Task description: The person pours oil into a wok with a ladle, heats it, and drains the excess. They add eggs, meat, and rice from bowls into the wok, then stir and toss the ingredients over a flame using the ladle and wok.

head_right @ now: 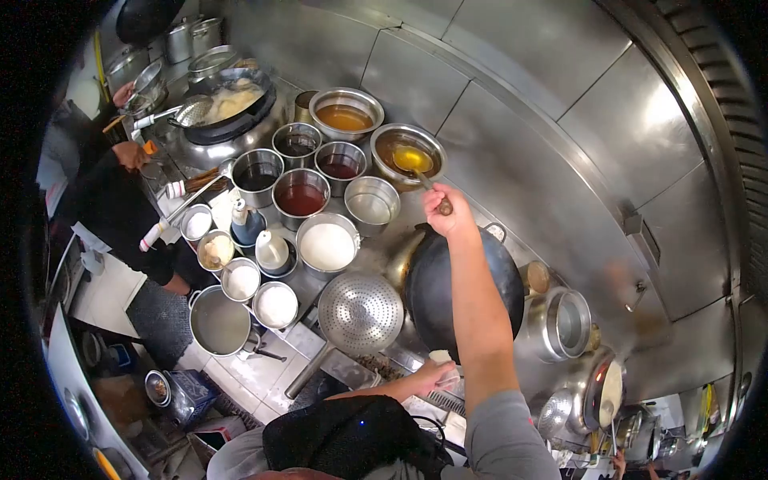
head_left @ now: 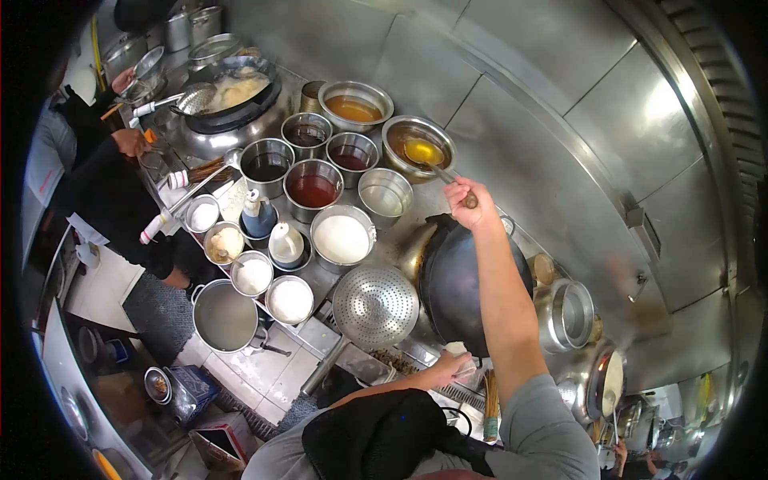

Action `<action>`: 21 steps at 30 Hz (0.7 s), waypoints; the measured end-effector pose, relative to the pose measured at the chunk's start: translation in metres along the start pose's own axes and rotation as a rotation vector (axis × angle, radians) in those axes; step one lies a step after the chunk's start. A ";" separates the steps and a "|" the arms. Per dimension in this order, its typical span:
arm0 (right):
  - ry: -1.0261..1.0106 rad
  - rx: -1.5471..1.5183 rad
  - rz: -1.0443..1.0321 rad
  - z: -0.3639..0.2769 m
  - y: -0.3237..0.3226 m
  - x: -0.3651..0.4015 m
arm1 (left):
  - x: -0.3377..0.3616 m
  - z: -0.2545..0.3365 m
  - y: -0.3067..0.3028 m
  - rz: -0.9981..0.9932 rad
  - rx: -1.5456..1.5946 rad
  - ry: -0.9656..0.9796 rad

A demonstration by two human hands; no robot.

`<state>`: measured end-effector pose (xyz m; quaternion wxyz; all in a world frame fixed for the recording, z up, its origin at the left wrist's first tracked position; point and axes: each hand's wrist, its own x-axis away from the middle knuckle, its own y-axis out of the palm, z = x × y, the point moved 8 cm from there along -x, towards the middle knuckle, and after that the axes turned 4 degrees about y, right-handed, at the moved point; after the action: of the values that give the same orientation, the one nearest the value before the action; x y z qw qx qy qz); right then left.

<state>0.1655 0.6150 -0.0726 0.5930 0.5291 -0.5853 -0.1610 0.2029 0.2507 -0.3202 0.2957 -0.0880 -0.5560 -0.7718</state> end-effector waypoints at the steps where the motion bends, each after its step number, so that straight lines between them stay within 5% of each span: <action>1: -0.001 0.009 0.018 -0.002 -0.003 0.008 | 0.003 0.004 0.004 0.000 -0.017 0.003; 8: 0.028 -0.083 -0.109 -0.001 -0.027 0.081 | 0.004 -0.008 0.008 0.158 -0.076 0.012; 14: -0.008 -0.048 -0.181 -0.002 -0.060 0.178 | -0.050 -0.024 -0.018 0.046 -0.054 0.375; 16: 0.003 0.007 -0.145 0.002 -0.071 0.218 | -0.009 -0.008 0.017 0.097 -0.016 0.252; 21: 0.030 -0.007 -0.120 0.018 -0.123 0.309 | -0.014 -0.012 0.021 0.152 -0.079 0.287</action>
<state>0.2839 0.3088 -0.0158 0.5929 0.5635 -0.5429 -0.1901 0.2281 0.2403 -0.3145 0.4260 -0.0303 -0.4690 -0.7731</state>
